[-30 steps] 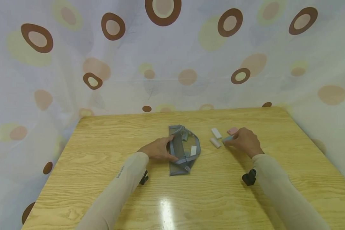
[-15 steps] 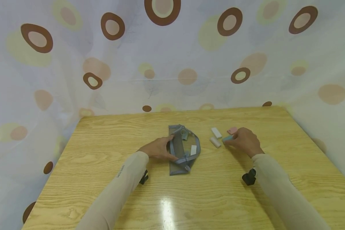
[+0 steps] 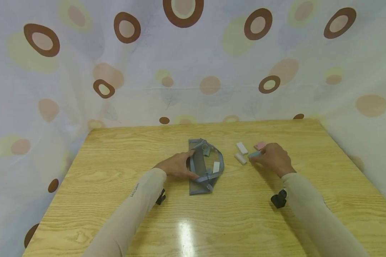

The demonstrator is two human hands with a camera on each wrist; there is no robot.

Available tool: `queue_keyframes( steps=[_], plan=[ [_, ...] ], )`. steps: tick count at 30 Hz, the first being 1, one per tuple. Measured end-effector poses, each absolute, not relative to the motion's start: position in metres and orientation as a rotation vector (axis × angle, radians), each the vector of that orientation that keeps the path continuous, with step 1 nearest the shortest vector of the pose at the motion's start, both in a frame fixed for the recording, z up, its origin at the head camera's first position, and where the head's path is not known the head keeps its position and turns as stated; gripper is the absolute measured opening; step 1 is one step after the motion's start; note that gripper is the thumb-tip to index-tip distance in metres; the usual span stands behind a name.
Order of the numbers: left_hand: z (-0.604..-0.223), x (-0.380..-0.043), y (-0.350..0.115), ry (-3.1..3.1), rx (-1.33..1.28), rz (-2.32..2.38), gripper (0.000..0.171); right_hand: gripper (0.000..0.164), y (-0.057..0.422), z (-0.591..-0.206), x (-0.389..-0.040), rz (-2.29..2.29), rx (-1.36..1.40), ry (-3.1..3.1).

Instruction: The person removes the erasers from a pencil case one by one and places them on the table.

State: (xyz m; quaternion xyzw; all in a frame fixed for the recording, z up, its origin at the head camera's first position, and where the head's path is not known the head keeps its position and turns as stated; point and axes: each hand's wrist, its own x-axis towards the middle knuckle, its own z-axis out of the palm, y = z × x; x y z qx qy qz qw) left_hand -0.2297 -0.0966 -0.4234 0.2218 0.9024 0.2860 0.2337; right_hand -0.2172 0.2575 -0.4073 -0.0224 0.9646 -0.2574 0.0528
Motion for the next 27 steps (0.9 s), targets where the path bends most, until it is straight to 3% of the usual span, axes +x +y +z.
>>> queue_keyframes(
  steps=[11,19,27],
  plan=[
    [-0.424,-0.232,-0.097,2.489,0.61,0.76,0.108,0.046,0.248,-0.392,-0.22,-0.841,-0.126,3.012],
    [-0.424,-0.231,-0.096,2.484,0.601,0.768,0.108,0.056,0.224,-0.379,-0.224,-0.801,-0.125,2.999],
    [-0.424,-0.23,-0.096,2.488,0.605,0.773,0.107,0.052,0.198,-0.377,-0.226,-0.792,-0.194,3.0]
  ],
)
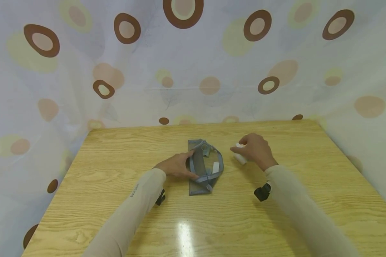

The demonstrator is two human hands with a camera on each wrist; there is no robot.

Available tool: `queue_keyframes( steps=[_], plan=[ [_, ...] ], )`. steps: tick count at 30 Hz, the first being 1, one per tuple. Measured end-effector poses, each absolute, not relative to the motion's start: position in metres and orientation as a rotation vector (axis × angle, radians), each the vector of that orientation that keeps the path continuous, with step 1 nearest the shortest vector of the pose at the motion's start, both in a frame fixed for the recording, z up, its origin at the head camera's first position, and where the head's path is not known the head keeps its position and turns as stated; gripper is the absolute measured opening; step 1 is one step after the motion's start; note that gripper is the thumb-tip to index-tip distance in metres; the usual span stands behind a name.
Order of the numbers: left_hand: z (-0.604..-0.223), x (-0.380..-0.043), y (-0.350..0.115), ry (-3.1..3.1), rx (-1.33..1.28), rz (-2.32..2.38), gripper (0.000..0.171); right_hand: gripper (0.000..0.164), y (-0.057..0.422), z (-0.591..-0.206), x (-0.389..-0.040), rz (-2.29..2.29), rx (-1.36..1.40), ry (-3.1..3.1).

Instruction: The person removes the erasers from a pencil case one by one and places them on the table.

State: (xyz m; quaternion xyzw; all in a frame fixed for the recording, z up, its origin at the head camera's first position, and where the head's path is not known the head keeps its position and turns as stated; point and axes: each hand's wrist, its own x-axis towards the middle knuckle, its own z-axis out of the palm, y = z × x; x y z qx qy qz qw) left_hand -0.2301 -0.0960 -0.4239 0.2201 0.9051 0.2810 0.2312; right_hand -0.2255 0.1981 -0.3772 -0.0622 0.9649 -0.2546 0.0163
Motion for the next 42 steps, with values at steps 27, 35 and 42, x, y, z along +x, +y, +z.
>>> queue_keyframes(
  steps=[27,35,42],
  plan=[
    [-0.424,-0.231,-0.096,2.484,0.571,0.774,0.109,0.032,0.129,-0.395,-0.235,-0.836,-0.247,2.914],
    [-0.423,-0.231,-0.096,2.481,0.577,0.769,0.109,0.031,0.117,-0.403,-0.237,-0.828,-0.215,2.954],
    [-0.425,-0.231,-0.098,2.474,0.583,0.769,0.108,0.033,0.11,-0.41,-0.24,-0.831,-0.159,2.931]
  ],
)
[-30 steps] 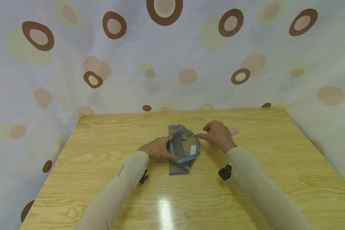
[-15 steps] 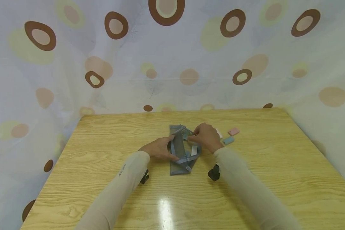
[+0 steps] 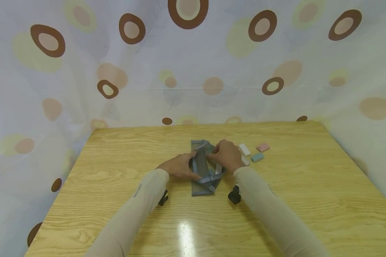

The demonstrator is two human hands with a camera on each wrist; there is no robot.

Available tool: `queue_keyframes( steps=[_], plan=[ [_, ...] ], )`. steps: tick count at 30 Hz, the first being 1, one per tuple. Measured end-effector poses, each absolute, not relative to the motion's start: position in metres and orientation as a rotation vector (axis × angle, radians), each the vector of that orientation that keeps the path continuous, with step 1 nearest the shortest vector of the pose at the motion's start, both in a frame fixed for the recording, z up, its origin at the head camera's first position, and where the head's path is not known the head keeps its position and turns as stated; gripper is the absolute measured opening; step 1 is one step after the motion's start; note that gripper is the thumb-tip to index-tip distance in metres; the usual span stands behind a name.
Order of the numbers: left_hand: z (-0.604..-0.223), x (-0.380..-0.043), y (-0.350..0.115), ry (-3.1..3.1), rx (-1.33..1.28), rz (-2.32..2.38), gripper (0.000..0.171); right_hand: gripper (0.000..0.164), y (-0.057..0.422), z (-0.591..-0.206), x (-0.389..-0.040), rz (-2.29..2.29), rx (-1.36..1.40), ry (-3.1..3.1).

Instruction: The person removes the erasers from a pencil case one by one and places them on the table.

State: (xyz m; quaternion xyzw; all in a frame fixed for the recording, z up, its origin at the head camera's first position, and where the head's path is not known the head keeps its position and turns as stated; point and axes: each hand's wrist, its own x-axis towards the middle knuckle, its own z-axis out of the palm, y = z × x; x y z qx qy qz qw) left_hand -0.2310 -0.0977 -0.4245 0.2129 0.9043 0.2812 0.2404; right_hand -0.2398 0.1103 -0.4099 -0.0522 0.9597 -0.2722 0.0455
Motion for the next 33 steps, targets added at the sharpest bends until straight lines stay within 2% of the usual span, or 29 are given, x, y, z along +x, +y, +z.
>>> queue_keyframes(
  steps=[15,27,33],
  plan=[
    [-0.4246,-0.2317,-0.0975,2.473,0.607,0.774,0.106,0.035,0.1102,-0.4193,-0.2451,-0.792,-0.113,2.971],
    [-0.4245,-0.2318,-0.0977,2.487,0.588,0.756,0.107,0.025,0.1162,-0.411,-0.2411,-0.7,-0.15,2.978],
    [-0.4249,-0.231,-0.0972,2.48,0.58,0.765,0.107,0.034,0.1167,-0.4104,-0.2377,-0.726,-0.162,2.961]
  ],
)
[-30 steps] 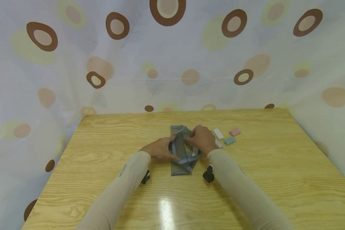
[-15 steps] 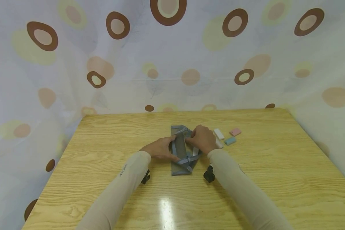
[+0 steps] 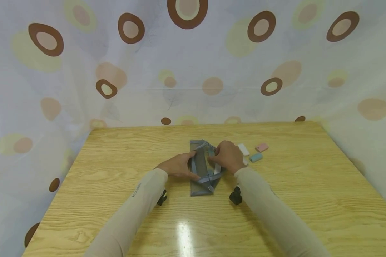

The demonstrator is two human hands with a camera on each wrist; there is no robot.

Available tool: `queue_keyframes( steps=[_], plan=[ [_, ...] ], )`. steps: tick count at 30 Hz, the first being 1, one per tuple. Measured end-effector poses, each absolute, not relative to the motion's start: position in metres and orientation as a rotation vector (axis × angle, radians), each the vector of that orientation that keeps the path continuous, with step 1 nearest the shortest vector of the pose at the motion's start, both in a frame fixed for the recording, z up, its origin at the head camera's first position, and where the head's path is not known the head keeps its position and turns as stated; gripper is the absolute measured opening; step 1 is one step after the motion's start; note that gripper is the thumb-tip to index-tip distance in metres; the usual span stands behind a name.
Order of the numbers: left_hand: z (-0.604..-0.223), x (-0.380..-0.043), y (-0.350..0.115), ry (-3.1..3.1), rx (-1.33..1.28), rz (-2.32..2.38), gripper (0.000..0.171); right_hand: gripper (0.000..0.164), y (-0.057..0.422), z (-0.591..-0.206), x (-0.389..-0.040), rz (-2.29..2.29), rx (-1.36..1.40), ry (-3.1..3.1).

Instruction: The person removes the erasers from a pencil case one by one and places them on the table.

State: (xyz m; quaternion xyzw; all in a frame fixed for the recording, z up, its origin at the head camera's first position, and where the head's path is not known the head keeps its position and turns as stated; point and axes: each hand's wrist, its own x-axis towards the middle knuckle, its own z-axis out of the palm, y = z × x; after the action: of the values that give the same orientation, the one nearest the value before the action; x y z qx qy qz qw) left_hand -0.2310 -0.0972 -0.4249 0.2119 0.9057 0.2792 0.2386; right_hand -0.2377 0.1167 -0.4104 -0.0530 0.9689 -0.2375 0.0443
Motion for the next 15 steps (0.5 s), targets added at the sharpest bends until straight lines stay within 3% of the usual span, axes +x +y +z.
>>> queue_keyframes(
  steps=[9,13,15],
  plan=[
    [-0.4269,-0.2323,-0.0975,2.481,0.585,0.765,0.107,0.039,0.1159,-0.4142,-0.237,-0.73,-0.183,2.999],
    [-0.4269,-0.2317,-0.0969,2.483,0.584,0.771,0.108,0.054,0.1161,-0.4137,-0.2362,-0.722,-0.168,3.003],
    [-0.4271,-0.2317,-0.0968,2.485,0.581,0.774,0.108,0.049,0.1164,-0.4134,-0.2357,-0.711,-0.158,3.014]
  ],
)
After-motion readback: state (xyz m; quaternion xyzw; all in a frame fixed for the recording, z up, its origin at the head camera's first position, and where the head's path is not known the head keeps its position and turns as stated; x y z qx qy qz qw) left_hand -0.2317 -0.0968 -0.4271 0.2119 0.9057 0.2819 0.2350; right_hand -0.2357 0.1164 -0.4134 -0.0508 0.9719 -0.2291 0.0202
